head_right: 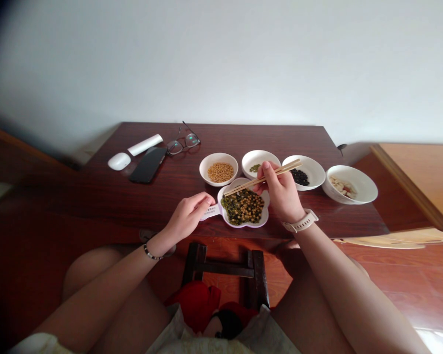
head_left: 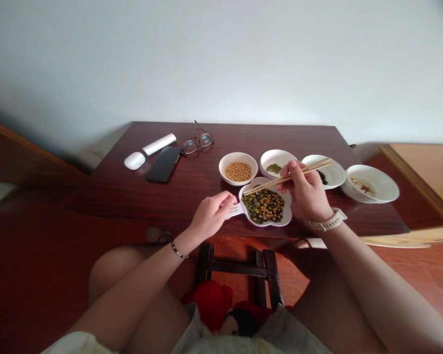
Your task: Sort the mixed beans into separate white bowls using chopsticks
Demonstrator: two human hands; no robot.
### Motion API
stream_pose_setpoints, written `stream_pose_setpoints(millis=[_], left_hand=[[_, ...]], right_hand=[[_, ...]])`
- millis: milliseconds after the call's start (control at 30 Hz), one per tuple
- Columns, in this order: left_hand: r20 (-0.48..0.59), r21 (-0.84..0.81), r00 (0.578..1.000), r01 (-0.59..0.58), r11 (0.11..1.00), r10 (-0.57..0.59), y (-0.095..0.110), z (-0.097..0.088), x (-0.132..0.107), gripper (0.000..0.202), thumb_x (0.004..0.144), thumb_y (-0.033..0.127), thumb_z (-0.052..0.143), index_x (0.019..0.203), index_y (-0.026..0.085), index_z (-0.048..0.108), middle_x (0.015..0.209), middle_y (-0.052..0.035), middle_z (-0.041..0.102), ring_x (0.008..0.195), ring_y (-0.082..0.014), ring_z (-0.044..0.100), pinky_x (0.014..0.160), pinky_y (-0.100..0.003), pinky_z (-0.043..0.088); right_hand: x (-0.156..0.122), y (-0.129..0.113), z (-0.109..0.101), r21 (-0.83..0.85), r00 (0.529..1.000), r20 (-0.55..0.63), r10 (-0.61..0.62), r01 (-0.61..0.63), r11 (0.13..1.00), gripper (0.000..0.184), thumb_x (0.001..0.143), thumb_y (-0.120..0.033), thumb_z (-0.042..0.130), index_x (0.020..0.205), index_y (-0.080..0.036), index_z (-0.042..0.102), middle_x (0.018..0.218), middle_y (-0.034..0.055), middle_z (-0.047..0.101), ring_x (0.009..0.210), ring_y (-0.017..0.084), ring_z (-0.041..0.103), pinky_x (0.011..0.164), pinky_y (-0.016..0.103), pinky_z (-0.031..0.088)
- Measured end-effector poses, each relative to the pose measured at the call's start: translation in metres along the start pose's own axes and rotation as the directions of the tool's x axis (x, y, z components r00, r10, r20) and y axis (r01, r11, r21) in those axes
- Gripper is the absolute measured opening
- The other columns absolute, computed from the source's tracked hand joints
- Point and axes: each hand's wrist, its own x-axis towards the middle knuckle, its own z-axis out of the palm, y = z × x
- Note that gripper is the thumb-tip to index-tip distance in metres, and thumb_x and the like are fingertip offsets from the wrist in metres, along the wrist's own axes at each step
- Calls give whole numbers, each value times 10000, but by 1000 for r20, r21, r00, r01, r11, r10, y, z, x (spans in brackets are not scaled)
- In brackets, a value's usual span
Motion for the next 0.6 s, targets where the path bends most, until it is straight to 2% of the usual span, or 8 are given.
stream_pose_setpoints(millis=[600], left_hand=[[5, 7, 1000, -4, 1000, 4, 1, 0, 1, 386, 1180, 437, 514, 1030, 201, 780, 991, -38, 843, 864, -188, 748, 776, -288, 489]], right_hand=[[-2, 0, 0, -63, 1000, 30, -5, 7, 998, 471, 1090, -683, 659, 902, -251, 679, 756, 10, 680, 631, 166, 704, 564, 278, 588]])
